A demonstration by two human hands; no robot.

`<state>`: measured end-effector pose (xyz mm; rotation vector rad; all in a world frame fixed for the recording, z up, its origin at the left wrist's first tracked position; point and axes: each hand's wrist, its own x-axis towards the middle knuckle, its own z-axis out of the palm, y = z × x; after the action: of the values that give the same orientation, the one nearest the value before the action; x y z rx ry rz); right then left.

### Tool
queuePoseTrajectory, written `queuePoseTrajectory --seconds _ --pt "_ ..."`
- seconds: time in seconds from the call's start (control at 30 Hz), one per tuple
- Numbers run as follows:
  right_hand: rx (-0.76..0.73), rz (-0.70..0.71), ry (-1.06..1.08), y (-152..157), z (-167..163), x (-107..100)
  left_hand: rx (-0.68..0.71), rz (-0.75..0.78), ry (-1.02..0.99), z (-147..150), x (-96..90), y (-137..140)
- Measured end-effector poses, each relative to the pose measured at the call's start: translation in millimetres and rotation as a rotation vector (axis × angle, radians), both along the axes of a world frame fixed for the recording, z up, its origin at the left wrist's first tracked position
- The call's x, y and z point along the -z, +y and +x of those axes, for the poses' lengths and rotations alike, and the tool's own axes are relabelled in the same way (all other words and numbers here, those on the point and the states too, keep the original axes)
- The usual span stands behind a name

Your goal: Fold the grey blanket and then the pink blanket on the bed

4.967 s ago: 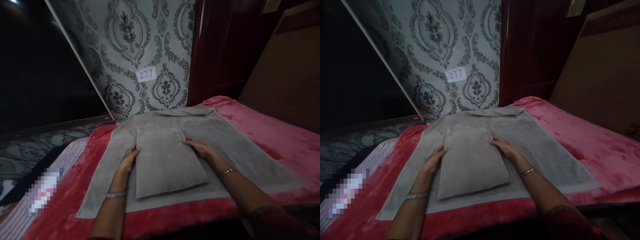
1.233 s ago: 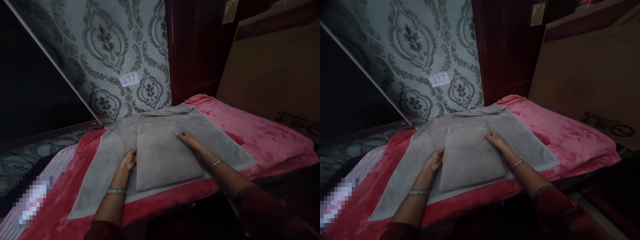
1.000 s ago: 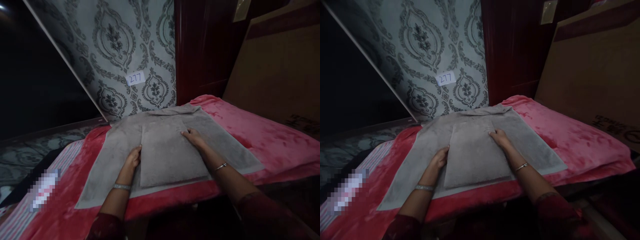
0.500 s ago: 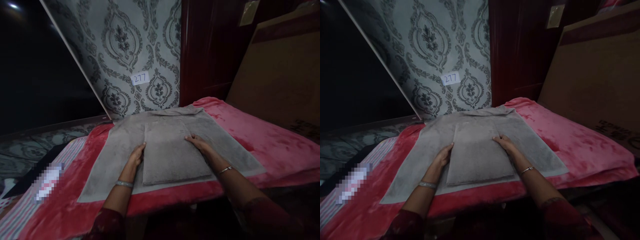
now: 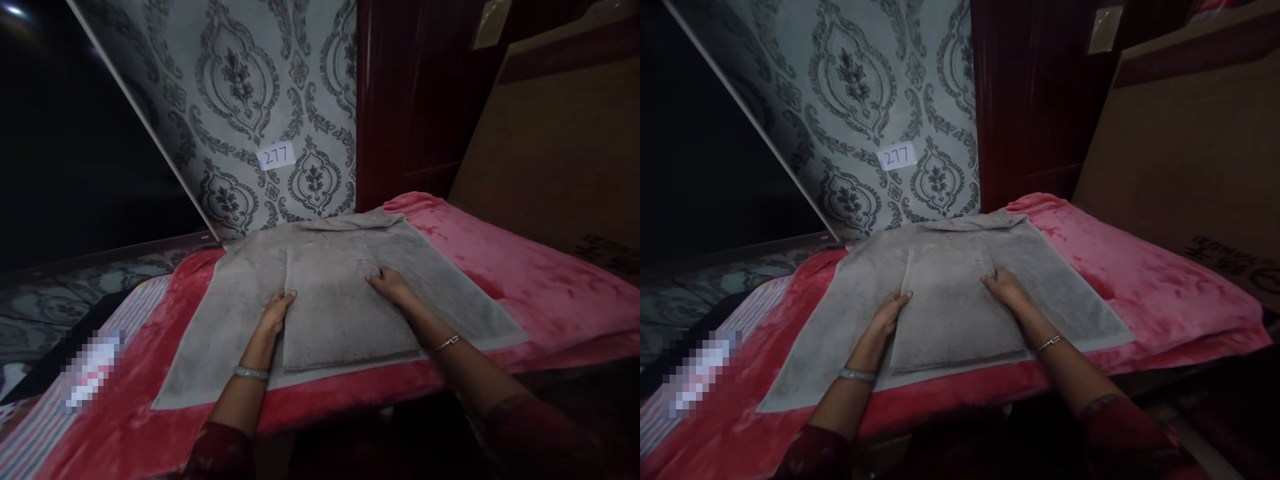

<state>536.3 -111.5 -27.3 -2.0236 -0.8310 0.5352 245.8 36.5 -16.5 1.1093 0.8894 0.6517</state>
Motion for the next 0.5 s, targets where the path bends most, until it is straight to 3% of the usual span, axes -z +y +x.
queuePoseTrajectory --seconds 0.13,0.27,0.4,0.5 --pt "-0.054 0.042 0.144 -8.5 -4.7 -2.2 0.026 -0.027 -0.020 -1.8 1.1 0.7" --pt "-0.128 0.172 0.472 -15.7 -9.9 -2.3 -0.038 0.100 0.043 3.5 2.4 -3.3" --pt "-0.072 0.183 0.479 -16.5 -11.7 -0.5 -0.133 0.165 0.094 8.7 2.7 -7.7" --pt "-0.045 0.170 0.467 -16.7 -11.8 0.0 -0.116 0.137 0.114 7.5 1.8 -7.2"
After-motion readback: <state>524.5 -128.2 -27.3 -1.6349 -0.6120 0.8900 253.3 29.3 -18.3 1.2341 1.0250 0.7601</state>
